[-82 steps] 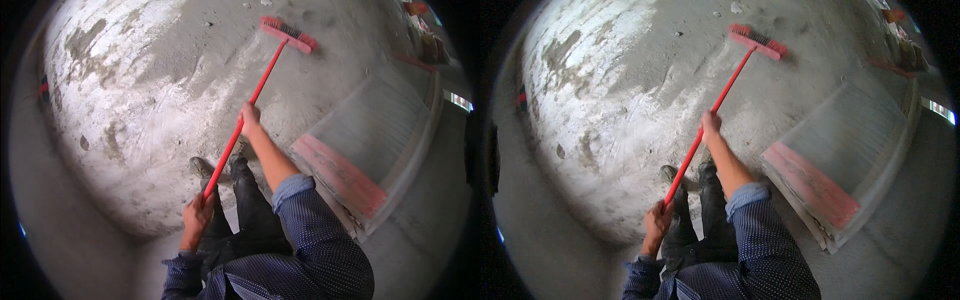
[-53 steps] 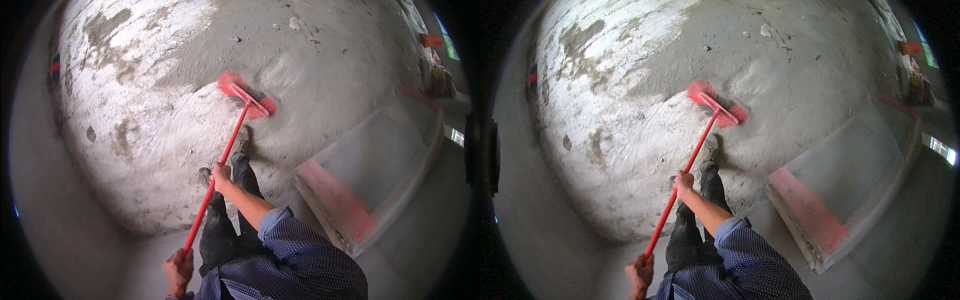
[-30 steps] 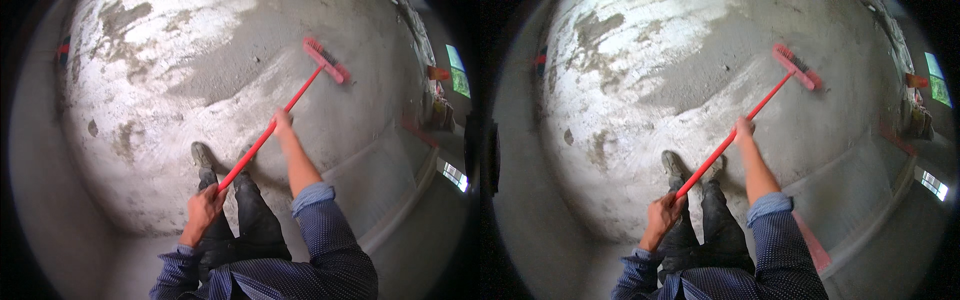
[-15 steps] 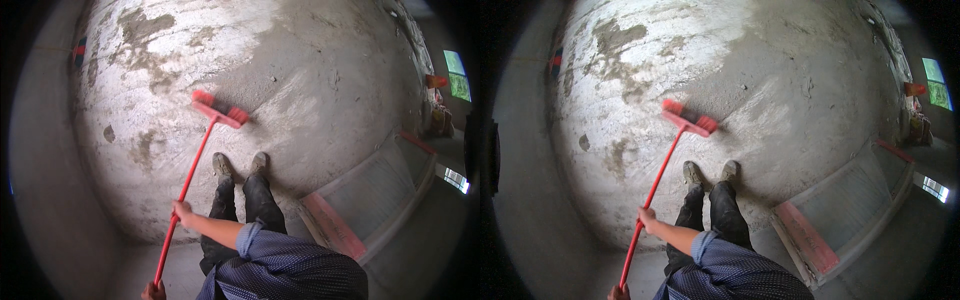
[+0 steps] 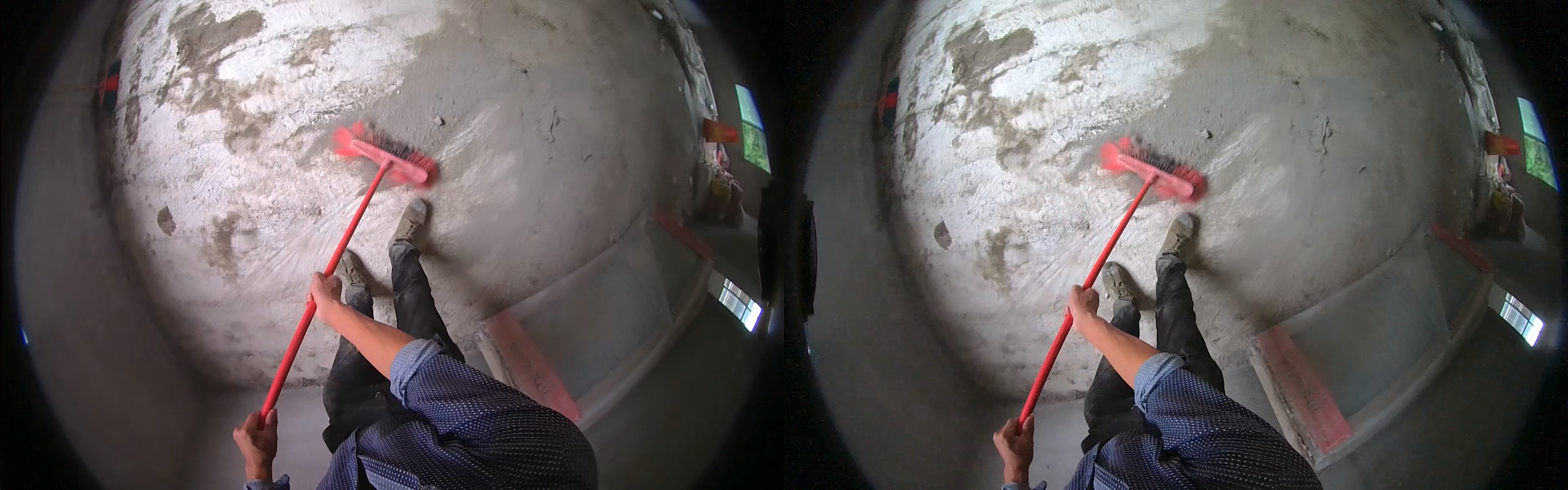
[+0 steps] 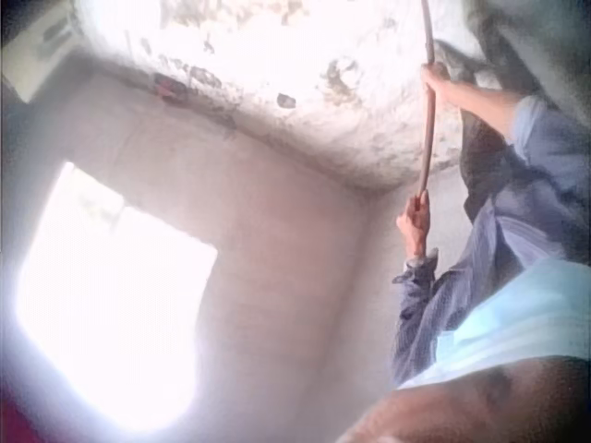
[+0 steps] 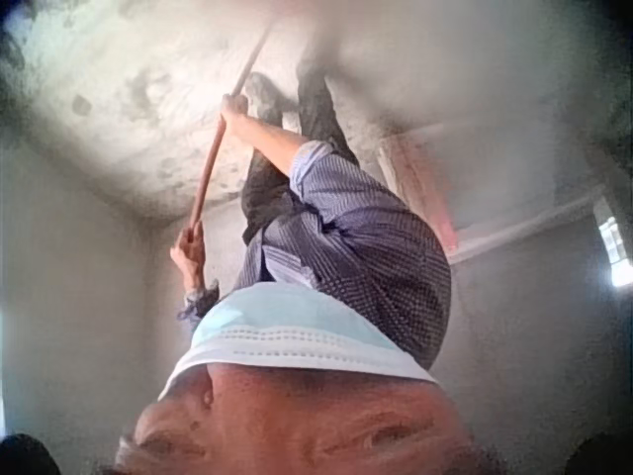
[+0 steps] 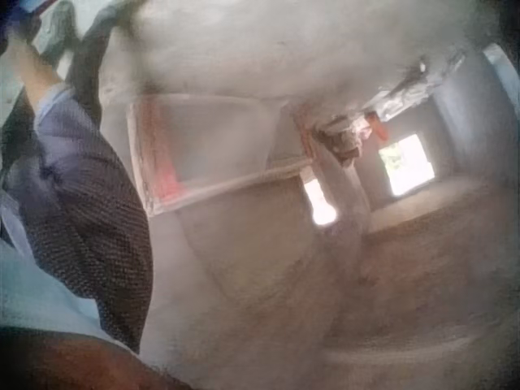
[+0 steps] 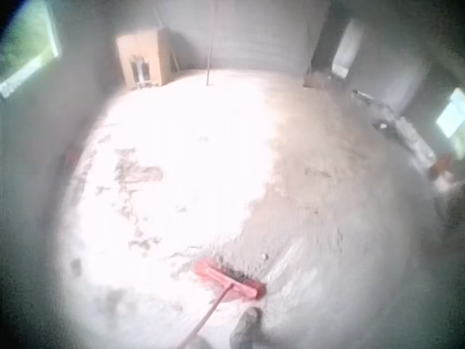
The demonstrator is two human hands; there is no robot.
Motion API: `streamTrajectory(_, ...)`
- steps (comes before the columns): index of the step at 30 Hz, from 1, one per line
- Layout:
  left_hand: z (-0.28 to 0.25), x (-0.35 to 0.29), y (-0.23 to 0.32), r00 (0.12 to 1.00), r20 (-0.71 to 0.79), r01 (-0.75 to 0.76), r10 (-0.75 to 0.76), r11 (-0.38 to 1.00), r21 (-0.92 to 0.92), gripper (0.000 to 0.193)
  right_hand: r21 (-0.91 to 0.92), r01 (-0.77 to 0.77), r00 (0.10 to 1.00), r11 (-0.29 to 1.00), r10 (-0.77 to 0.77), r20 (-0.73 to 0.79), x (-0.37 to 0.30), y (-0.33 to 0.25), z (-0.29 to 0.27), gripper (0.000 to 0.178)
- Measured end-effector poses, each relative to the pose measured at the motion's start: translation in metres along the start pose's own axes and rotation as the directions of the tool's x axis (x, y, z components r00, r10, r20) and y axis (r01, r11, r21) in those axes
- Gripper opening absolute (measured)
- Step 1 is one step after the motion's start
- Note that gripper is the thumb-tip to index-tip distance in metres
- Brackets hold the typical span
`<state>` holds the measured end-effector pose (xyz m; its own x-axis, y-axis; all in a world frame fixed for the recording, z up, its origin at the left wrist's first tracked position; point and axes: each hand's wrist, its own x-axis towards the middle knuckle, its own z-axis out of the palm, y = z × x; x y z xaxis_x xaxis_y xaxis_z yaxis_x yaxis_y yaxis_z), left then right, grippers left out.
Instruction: The person sweeps a dusty concrete floor with a red broom, moving debris toward a corner. The person then lifts and shifts a large white sheet or tarp covering materials on the floor.
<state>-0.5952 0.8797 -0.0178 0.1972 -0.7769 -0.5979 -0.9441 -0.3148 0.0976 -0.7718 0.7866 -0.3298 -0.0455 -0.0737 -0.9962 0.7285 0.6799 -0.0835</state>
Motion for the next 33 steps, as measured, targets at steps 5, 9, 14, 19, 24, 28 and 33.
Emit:
streamTrajectory(5, 0.028, 0.042, 0.095, 0.997, 0.03, -0.064, 0.066, 0.995, -0.078, 0.025, 0.065, 0.048, 0.999, 0.997, -0.047, -0.02, 0.037, -0.109, -0.029, 0.024)
streamTrajectory(9, 0.058, 0.08, 0.169, 0.988, -0.002, -0.157, 0.157, 0.987, -0.042, 0.03, 0.146, 0.143, 0.99, 0.979, -0.141, -0.024, 0.076, -0.194, -0.054, 0.025)
streamTrajectory(14, 0.104, 0.181, 0.319, 0.962, 0.021, -0.266, 0.273, 0.95, -0.166, 0.031, 0.002, 0.49, 0.854, 0.872, -0.48, -0.201, 0.164, -0.389, -0.096, 0.035)
streamTrajectory(19, 0.132, 0.263, 0.455, 0.827, -0.131, -0.563, 0.547, 0.799, -0.211, 0.036, 0.355, 0.426, 0.893, 0.832, -0.45, -0.018, 0.139, -0.562, -0.14, 0.011)
streamTrajectory(24, 0.122, 0.268, 0.455, 0.783, -0.145, -0.622, 0.605, 0.762, -0.178, 0.029, 0.142, 0.508, 0.861, 0.849, -0.496, -0.116, 0.097, -0.541, -0.137, 0.011)
streamTrajectory(28, 0.116, 0.218, 0.354, 0.838, -0.109, -0.545, 0.535, 0.831, -0.111, 0.026, -0.037, 0.5, 0.866, 0.865, -0.5, 0.014, 0.086, -0.43, -0.143, 0.022)
streamTrajectory(33, 0.088, 0.084, 0.159, 0.927, -0.016, -0.373, 0.374, 0.927, 0.046, 0.024, 0.266, 0.221, 0.936, 0.938, -0.281, 0.214, 0.033, -0.271, -0.106, 0.026)
